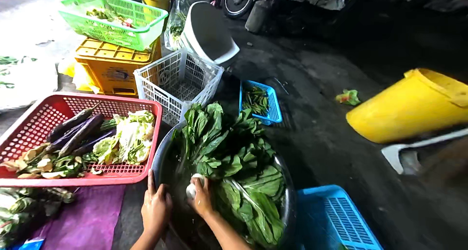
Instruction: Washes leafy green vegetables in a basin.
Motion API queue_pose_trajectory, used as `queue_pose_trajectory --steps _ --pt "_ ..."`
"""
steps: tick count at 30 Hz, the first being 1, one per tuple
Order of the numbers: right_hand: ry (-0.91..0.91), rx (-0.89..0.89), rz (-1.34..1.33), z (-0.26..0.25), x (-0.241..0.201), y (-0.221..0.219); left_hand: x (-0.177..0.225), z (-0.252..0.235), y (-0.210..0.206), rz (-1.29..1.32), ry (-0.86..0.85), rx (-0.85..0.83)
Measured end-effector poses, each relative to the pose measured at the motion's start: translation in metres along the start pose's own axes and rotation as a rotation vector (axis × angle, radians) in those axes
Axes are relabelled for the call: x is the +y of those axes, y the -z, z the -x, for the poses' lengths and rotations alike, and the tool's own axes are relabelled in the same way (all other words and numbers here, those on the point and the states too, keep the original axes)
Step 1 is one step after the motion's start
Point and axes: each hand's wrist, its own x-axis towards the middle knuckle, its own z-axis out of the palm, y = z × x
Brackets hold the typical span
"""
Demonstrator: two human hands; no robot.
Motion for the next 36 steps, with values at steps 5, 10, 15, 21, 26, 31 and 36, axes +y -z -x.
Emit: queue_pose_trajectory --steps 5,10,15,21,26,31,36 --pt "0.200 0.356 -0.448 0.045 0.002 0.103 0.002 0.002 -0.005 0.002 -0.008 0.031" --pt "0.387 0.442 -0.455 0.104 0.010 0.233 0.004 0.005 -0.003 -0.015 -0.018 0.014" --pt "0.441 0.554 -0.388 0.144 0.037 0.275 0.005 0.010 -0.003 -0.017 -0.028 0.003" --pt "0.284 0.733 -0.482 0.184 0.099 0.310 0.004 0.013 -0.001 -0.024 -0.041 -0.032" --pt "0.150 0.879 -0.026 0.222 0.177 0.358 0.007 0.024 0.002 -0.035 0.015 -0.039" --pt "0.001 0.557 0.540 0.226 0.276 0.304 0.010 0.024 0.003 -0.122 0.083 -0.068" --pt "-0.314 -0.336 0.656 0.234 0.304 0.187 0.012 0.024 0.005 -0.141 0.105 -0.071"
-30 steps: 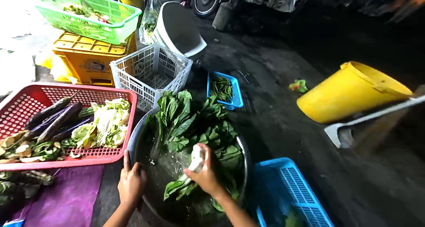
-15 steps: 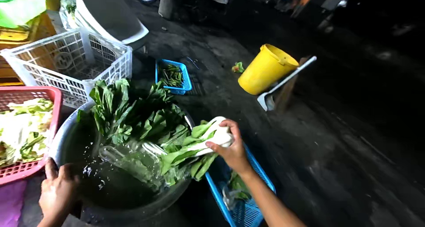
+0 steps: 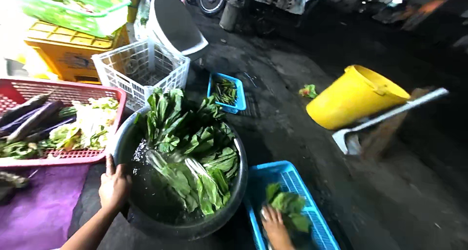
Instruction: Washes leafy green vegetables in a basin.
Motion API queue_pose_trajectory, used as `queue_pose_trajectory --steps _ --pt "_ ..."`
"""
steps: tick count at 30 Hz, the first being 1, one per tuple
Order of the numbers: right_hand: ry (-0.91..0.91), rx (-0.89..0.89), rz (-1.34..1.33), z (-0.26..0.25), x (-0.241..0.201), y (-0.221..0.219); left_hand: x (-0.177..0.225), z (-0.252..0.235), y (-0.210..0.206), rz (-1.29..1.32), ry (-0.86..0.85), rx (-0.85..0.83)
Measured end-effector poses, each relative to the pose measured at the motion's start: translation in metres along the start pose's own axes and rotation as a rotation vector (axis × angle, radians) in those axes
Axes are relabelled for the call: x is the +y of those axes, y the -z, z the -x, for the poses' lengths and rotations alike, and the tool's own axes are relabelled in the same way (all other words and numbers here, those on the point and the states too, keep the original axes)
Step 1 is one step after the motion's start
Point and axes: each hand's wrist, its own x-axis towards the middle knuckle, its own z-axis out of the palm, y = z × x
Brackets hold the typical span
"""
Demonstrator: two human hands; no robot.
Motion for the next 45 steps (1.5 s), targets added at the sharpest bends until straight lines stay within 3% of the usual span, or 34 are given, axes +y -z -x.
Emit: queue_pose_trajectory --steps 2,4,7,9,11,13,16,20,24,27,30,34,39,45 --pt "-0.093 -0.362 -0.012 -0.009 -0.023 -0.006 0.001 -0.001 0.001 0.004 0.009 -0.014" --pt "-0.099 -0.437 -0.038 -0.028 -0.016 0.007 0.001 -0.002 0.002 0.023 0.009 -0.002" --pt "-0.121 -0.332 -0.213 -0.049 -0.013 0.099 0.002 -0.005 -0.001 0.044 0.021 0.011" --pt "0.034 -0.150 -0.404 -0.040 -0.064 0.174 0.001 -0.006 -0.005 0.062 0.011 0.044" --pt "0.350 -0.009 -0.626 -0.038 -0.150 0.210 0.000 -0.005 -0.007 0.084 -0.003 0.060" --pt "0.555 0.064 -0.644 -0.060 -0.248 0.214 0.000 -0.005 -0.007 0.100 -0.008 0.070" --pt "0.490 0.071 -0.477 -0.115 -0.367 0.182 -0.001 -0.004 -0.004 0.107 0.003 0.061" --pt "0.275 0.141 -0.408 -0.139 -0.426 0.119 -0.001 -0.006 -0.002 0.132 0.024 0.058" --pt "0.309 -0.019 -0.352 -0.121 -0.389 0.077 0.000 -0.005 -0.011 0.152 0.002 0.088" --pt "0.274 0.026 -0.486 -0.140 -0.373 0.060 0.001 -0.006 -0.014 0.149 -0.001 0.118" --pt "0.242 -0.058 -0.520 -0.138 -0.372 0.100 0.001 -0.007 -0.015 0.152 -0.026 0.110" --pt "0.489 -0.019 -0.799 -0.102 -0.352 0.154 0.001 -0.007 -0.021 0.149 -0.075 0.145" --pt "0.662 0.026 -0.911 -0.015 -0.249 0.251 0.003 -0.005 -0.017 0.132 -0.066 0.102" --pt "0.628 0.373 -1.161 0.071 -0.096 0.282 -0.005 -0.004 -0.019 0.146 -0.118 0.075"
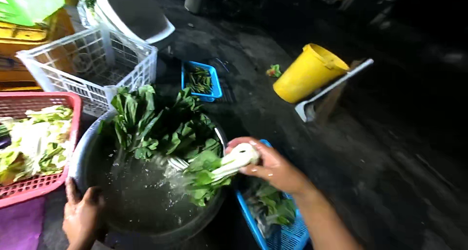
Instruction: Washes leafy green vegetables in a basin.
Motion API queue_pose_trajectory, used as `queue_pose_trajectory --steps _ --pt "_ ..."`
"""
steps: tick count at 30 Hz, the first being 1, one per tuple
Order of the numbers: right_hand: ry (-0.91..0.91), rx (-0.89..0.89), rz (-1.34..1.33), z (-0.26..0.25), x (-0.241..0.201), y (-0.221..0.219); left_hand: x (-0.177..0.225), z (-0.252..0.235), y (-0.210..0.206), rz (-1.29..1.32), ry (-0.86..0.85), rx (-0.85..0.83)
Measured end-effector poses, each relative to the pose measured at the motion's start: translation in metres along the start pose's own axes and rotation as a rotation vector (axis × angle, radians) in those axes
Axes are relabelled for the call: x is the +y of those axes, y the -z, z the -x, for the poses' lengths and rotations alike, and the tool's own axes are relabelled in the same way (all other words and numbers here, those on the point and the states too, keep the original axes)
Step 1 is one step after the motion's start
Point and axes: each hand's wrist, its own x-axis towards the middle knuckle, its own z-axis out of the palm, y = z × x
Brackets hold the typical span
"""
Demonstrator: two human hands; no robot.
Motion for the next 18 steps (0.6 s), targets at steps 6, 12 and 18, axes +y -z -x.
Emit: queue_pose_trajectory --steps 6,12,18 --pt "-0.135 0.391 0.256 0.068 0.006 0.104 0.000 0.002 0.009 -0.029 0.027 -0.028" --pt "-0.520 0.250 0.810 0.065 0.122 0.072 0.002 0.000 0.020 -0.090 0.086 -0.079" --pt "-0.264 -0.051 0.577 0.006 0.125 -0.064 0.005 -0.007 0.027 -0.099 0.135 -0.107"
